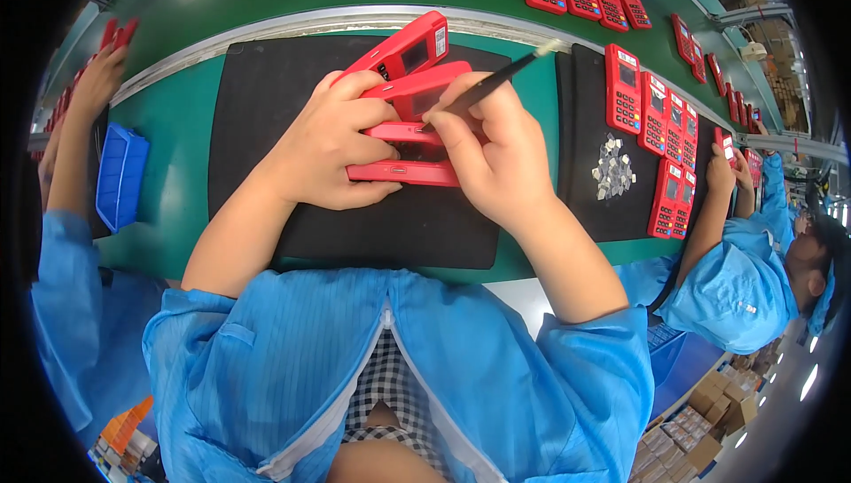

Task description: The person assembles small silver components into red electronic handheld devices by hand, taking components from plastic trays and inserting them into the devices.

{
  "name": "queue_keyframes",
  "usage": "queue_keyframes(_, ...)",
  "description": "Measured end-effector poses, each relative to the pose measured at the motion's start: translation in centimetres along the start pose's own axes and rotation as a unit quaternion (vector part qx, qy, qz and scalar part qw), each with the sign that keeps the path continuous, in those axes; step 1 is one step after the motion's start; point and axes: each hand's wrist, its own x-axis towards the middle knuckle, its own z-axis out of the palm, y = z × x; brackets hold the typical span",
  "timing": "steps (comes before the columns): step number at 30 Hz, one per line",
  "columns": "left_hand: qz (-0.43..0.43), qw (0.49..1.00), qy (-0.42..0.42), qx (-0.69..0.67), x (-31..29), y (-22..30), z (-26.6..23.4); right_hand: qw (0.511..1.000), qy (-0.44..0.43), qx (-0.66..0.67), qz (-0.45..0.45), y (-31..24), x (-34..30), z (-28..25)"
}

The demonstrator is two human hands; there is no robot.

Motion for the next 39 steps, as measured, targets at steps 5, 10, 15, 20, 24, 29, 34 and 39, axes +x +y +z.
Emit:
queue_keyframes(5, -0.002, 1.0, -0.013, 0.007, 0.0, 0.0, -0.1, 0.997, -0.041, -0.052, 0.029, 0.1, 0.3, -0.2)
queue_keyframes(10, -0.005, 1.0, -0.012, 0.005, 0.4, -0.2, -0.3, 0.994, -0.054, -0.07, 0.059, -0.7, 0.9, -0.3)
queue_keyframes(15, 0.0, 1.0, -0.004, 0.001, 0.5, 0.0, -0.4, 0.948, -0.158, -0.266, -0.072, -1.8, 1.9, -0.7)
queue_keyframes(20, -0.008, 1.0, -0.007, -0.008, 0.6, 0.2, -0.1, 0.99, -0.12, -0.069, 0.002, -0.5, 4.1, -0.5)
queue_keyframes(24, -0.029, 0.998, -0.055, -0.029, 0.4, 0.1, -0.3, 0.99, -0.113, -0.072, -0.03, 0.9, 5.3, 0.7)
queue_keyframes(29, -0.026, 0.999, -0.041, -0.025, 0.2, 0.0, -0.1, 0.989, -0.129, -0.068, 0.006, 1.0, 5.4, 1.0)
queue_keyframes(34, -0.03, 0.998, -0.051, -0.022, 0.1, 0.0, -0.3, 0.981, -0.155, -0.113, -0.011, 0.9, 5.7, 1.0)
queue_keyframes(39, -0.014, 0.999, -0.032, -0.019, -0.2, -0.3, -0.1, 0.991, -0.127, -0.044, 0.018, 1.3, 5.6, 1.2)
